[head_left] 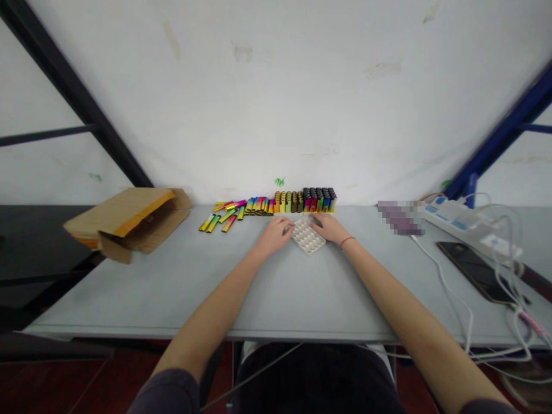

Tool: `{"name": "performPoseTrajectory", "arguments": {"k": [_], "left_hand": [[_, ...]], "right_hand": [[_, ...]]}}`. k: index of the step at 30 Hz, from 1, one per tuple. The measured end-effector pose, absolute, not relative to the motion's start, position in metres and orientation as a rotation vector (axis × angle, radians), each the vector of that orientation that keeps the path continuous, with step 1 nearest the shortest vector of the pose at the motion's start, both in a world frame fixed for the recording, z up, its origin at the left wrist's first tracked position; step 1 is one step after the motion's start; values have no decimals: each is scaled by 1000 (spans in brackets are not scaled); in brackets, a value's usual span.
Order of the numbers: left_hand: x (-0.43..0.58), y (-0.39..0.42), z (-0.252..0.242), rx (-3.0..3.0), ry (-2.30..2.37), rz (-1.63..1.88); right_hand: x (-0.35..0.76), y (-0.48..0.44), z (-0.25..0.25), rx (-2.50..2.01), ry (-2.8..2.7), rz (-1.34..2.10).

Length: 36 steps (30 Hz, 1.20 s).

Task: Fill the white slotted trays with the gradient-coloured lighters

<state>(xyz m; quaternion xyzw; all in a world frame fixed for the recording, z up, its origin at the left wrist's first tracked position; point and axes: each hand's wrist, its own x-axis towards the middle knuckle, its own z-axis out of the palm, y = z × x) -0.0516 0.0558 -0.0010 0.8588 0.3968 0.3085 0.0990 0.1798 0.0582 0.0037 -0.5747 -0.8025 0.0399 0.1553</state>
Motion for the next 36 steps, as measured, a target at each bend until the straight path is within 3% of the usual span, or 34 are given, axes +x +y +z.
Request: {"name": "performPoseTrajectory", "arguments": {"k": [5, 11, 25, 30, 36], "left_hand": [[-68, 64, 10, 2373, 1511, 1068], [-103, 78, 11, 2267, 1969, 1169], [-120, 92, -11, 2278, 1920, 991], [-133, 84, 5, 2089, 2263, 983], [-155, 81, 10, 1881, 2504, 738]], "right_hand": [[173, 25, 10, -1631, -2153, 211], [132, -28, 16, -1791, -2247, 61], [147, -33, 23, -1787, -2311, 115], [167, -25, 17, -1673, -2331, 235], [180, -17, 10, -1576, -2319, 291]]}}
